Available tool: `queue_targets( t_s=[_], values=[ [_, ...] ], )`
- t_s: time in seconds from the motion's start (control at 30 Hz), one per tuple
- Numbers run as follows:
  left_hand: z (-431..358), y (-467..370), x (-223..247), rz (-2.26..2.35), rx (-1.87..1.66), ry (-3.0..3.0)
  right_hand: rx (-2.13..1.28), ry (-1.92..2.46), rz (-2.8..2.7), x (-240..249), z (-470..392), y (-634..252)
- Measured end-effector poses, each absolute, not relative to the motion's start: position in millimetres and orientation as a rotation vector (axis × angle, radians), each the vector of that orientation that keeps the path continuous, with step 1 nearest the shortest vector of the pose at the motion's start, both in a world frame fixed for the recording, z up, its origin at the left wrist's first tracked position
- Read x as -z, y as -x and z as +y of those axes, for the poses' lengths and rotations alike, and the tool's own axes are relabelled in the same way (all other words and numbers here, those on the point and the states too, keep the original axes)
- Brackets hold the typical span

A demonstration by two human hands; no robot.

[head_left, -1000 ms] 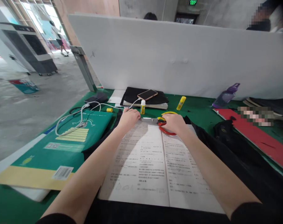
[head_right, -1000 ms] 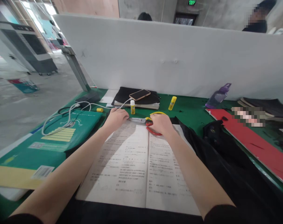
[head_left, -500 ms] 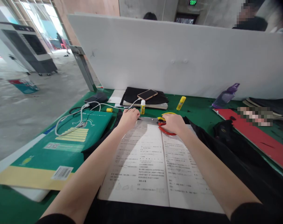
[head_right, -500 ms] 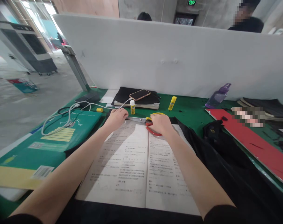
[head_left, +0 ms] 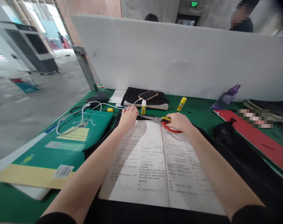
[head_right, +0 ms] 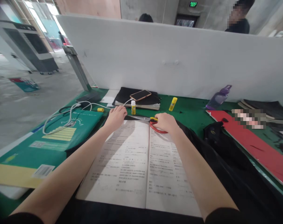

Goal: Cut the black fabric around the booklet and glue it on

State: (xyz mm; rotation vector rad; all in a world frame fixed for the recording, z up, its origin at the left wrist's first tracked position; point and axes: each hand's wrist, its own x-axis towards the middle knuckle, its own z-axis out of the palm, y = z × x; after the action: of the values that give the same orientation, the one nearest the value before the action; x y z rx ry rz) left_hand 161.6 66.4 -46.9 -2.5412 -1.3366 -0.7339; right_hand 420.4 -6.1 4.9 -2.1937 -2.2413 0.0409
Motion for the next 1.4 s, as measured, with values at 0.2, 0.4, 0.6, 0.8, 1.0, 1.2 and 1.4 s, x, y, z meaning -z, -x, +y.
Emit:
queue_targets(
  t_s=[0.2, 0.4, 0.6, 0.8, 1.0, 1.2, 1.4],
  values=[
    [66.1, -160.7, 47.2, -1.363, 0.770, 2.551, -0.185, 2.168, -2.170, -13.4, -8.6, -446.4],
    [67.9, -158.6, 38.9, -1.453, 0.741, 2.535, -0.183, 1.928, -1.935, -22.2, -11.0, -459.9],
    [72.4, -152.6, 29.6, -1.604, 0.786, 2.616, -0.251, 1.700, -1.826, -23.8, -11.5, -442.9],
    [76.4, -150.3, 26.3, -1.654, 0.790, 2.660, -0.056, 1.713, -1.773, -36.9, -8.9, -437.7],
    [74.9, -151.2, 26.0, -1.618, 0.812, 2.691, 0.265, 1.866, -1.756, -64.5, -1.5, -423.0],
    [73.1, -152.1, 24.4, -1.686, 0.812, 2.692, -0.132, 1.993, -2.045, -69.0, -4.6, -428.6],
    [73.4, -152.7, 23.2, -1.753, 0.790, 2.674, -0.192, 2.161, -2.181, -68.7, -6.3, -437.2]
  ],
)
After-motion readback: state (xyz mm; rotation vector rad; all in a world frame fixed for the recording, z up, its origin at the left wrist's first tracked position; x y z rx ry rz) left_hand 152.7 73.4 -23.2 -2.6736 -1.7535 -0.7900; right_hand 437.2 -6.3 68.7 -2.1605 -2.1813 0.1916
